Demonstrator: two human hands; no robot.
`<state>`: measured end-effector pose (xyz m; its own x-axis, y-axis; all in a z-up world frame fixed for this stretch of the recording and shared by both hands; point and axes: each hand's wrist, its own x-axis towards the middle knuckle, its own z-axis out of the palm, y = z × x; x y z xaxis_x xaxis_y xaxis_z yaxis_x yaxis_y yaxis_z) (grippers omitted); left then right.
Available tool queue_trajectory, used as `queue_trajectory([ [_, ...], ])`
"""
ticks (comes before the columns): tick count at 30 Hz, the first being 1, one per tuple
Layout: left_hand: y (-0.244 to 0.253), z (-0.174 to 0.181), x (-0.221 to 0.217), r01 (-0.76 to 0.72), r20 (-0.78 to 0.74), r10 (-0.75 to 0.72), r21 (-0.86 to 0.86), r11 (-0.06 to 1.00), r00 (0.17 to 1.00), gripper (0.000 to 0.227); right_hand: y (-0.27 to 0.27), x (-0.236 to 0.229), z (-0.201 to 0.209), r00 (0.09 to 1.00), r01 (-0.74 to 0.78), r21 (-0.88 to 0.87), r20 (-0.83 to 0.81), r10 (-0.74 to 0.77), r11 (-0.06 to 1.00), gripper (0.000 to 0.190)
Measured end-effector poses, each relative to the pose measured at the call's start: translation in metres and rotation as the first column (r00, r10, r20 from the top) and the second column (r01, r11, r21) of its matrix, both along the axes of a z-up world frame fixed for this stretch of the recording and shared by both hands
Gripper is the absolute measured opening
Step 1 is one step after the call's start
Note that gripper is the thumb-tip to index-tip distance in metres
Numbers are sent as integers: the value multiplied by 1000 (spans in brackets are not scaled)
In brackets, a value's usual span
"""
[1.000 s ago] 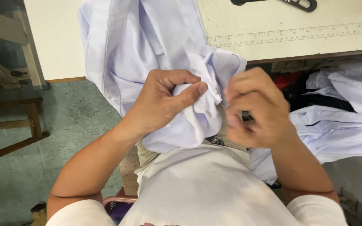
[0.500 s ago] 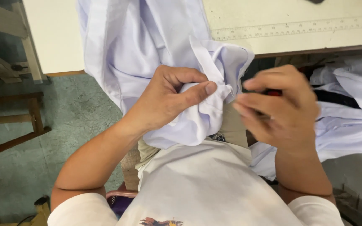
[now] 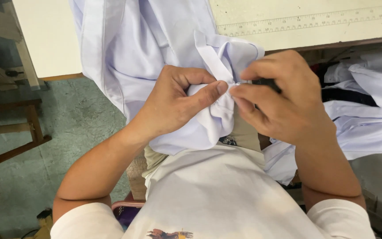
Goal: Trimming loose threads from a white shirt and inspecting the garment using thread nippers and a ruler at a sewing workstation.
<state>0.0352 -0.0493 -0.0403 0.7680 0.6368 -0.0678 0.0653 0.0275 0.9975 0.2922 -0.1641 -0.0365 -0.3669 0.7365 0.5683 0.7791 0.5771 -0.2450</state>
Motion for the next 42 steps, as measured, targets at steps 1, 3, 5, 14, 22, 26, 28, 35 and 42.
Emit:
queue_trajectory([
  [1,0,0,1,4,0,-4,-3,1000,1000,31,3,-4,-1,1000,4,-3,0,-4,1000,14],
  [3,0,0,2,2,2,-2,9,1000,1000,30,7,-13,-2,996,46,12,81,-47,999,14],
  [5,-3,-5,1,-27,-9,27,-18,999,1000,31,-8,-19,-4,991,24,-66,-133,-32,998,19],
  [14,-6,-1,-7,-21,20,21,-15,1000,1000,36,-24,-10,5,986,94,-91,-127,-105,991,9],
  [22,-12,-23,-8,-118,58,114,70,990,992,32,-43,-37,-2,874,-22,-287,-471,-121,958,11],
  [26,-10,-17,-11,-92,85,95,-44,995,992,28,-49,-28,-12,828,94,-268,-514,-225,959,10],
  [28,-12,-10,-10,-76,48,79,-53,996,996,30,-42,-23,-10,902,159,-255,-355,-246,954,9],
  [35,-17,-18,-6,-54,88,55,-8,998,995,28,-26,-38,-11,945,74,-167,-303,-122,983,8],
  [42,-18,-46,2,-137,139,123,91,986,983,19,-26,-18,-56,956,58,-211,-269,-115,976,12],
])
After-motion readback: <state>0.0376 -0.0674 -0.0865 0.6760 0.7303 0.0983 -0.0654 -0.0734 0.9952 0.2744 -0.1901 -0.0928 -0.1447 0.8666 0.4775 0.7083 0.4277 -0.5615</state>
